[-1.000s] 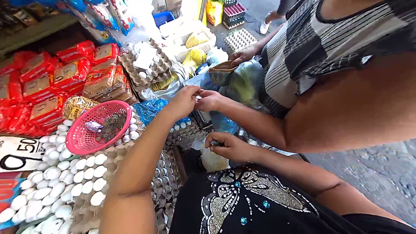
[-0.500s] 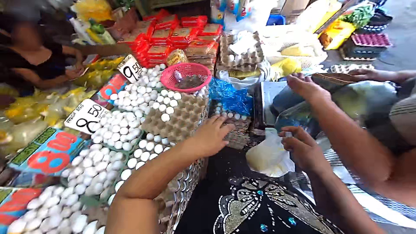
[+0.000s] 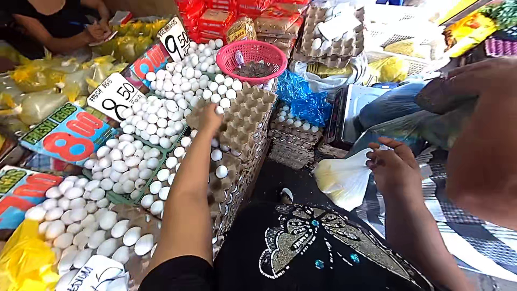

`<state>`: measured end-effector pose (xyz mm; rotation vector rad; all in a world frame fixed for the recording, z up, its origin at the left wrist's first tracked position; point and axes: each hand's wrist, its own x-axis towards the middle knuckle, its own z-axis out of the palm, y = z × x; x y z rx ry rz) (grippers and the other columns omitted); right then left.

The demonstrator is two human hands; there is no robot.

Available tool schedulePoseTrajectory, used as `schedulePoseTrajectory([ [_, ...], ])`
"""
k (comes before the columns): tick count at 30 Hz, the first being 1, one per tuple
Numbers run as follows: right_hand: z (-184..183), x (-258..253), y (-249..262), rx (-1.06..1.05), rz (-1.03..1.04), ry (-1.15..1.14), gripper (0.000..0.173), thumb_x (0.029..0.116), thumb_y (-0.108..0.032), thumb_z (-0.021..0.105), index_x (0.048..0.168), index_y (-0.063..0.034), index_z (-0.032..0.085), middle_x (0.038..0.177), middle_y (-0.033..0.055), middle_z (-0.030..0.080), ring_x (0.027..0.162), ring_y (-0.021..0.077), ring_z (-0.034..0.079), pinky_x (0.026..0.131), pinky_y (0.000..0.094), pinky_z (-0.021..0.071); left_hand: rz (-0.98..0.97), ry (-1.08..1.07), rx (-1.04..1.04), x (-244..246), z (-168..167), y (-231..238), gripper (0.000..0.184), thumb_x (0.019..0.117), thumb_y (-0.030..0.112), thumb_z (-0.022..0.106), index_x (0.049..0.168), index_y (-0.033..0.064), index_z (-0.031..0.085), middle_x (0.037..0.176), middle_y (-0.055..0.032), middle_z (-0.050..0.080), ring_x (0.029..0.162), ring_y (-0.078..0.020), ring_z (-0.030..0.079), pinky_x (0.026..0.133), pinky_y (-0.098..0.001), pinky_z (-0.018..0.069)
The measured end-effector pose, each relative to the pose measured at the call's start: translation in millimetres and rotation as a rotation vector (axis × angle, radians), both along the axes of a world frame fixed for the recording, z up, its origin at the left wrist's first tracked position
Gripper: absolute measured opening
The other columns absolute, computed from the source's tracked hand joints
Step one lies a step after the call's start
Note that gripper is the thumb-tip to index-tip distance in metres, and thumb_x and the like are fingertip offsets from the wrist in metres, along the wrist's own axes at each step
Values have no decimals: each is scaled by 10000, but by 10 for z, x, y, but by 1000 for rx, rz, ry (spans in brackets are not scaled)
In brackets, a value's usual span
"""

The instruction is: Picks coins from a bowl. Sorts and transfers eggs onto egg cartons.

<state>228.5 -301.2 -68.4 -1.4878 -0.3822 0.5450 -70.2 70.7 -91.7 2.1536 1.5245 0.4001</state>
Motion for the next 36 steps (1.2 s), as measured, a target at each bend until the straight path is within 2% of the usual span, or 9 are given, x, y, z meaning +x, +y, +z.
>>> schedulePoseTrajectory([
  [4, -30, 139, 34, 26, 12, 33, 279, 953, -54, 439, 1225, -87, 493, 992, -60, 649, 681, 3, 596, 583, 159, 491, 12, 41, -80, 120, 68, 213, 565, 920, 211, 741, 1421, 31, 550, 1325, -286, 615, 1240, -482, 584, 1025, -696, 441],
  [7, -114, 234, 34, 45, 73, 31, 281, 937, -50, 453, 1211, -86, 500, 993, -66, 666, 697, 2, 612, 603, 160, 509, 131, -409, -233, 0, 206, 492, 535, 1040, 178, 542, 1525, 20, 382, 1382, -295, 556, 1180, -395, 619, 981, -551, 518],
  [11, -204, 303, 87, 16, 126, 25, 263, 927, -66, 465, 1184, -92, 518, 1000, -73, 662, 719, -2, 608, 630, 160, 511, 558, -1062, -377, 32, 255, 830, 331, 1016, 240, 492, 1288, 51, 510, 1073, -151, 602, 817, -239, 631, 709, -402, 568],
  [13, -234, 336, 110, -5, 127, 32, 246, 936, -65, 457, 1170, -98, 523, 999, -77, 662, 718, -6, 608, 634, 156, 513, 518, -781, -244, 79, 198, 939, 409, 1018, 305, 600, 1292, 5, 554, 1068, -147, 631, 862, -211, 645, 768, -383, 571],
  [17, -330, 393, 86, -29, 122, 56, 229, 955, -59, 432, 1151, -107, 542, 990, -79, 664, 716, 0, 612, 650, 166, 525, 80, -48, -199, 198, 206, 1003, 523, 898, 228, 799, 1309, -42, 622, 1390, -310, 550, 1312, -472, 512, 1071, -651, 418],
  [20, -398, 421, 95, -10, 161, 52, 223, 963, -74, 414, 1137, -128, 542, 1004, -83, 664, 732, 6, 614, 662, 174, 527, 6, 194, -231, 252, 230, 1030, 580, 890, 249, 807, 1363, -11, 594, 1408, -314, 535, 1329, -492, 499, 1076, -668, 412],
  [24, -452, 404, 120, -11, 171, 73, 255, 963, -70, 388, 1135, -150, 557, 992, -76, 681, 744, 17, 634, 688, 183, 538, -31, 270, -194, 267, 240, 1047, 565, 867, 243, 827, 1327, -7, 614, 1351, -301, 583, 1304, -460, 533, 1089, -658, 394],
  [29, -398, 387, 133, 31, 231, 63, 268, 952, -57, 417, 1132, -170, 580, 1015, -69, 702, 755, 19, 645, 700, 180, 541, -28, 28, -36, -37, 363, 834, 548, 872, 266, 816, 1334, 35, 634, 1360, -217, 615, 1299, -346, 571, 1115, -550, 429],
  [36, -375, 390, 179, 140, 306, 41, 292, 944, -58, 422, 1139, -183, 598, 1044, -57, 710, 777, 43, 656, 705, 204, 550, 42, 25, -65, -857, 698, -907, 523, 815, 202, 863, 1281, 50, 680, 1336, -232, 612, 1281, -377, 563, 1071, -611, 438],
])
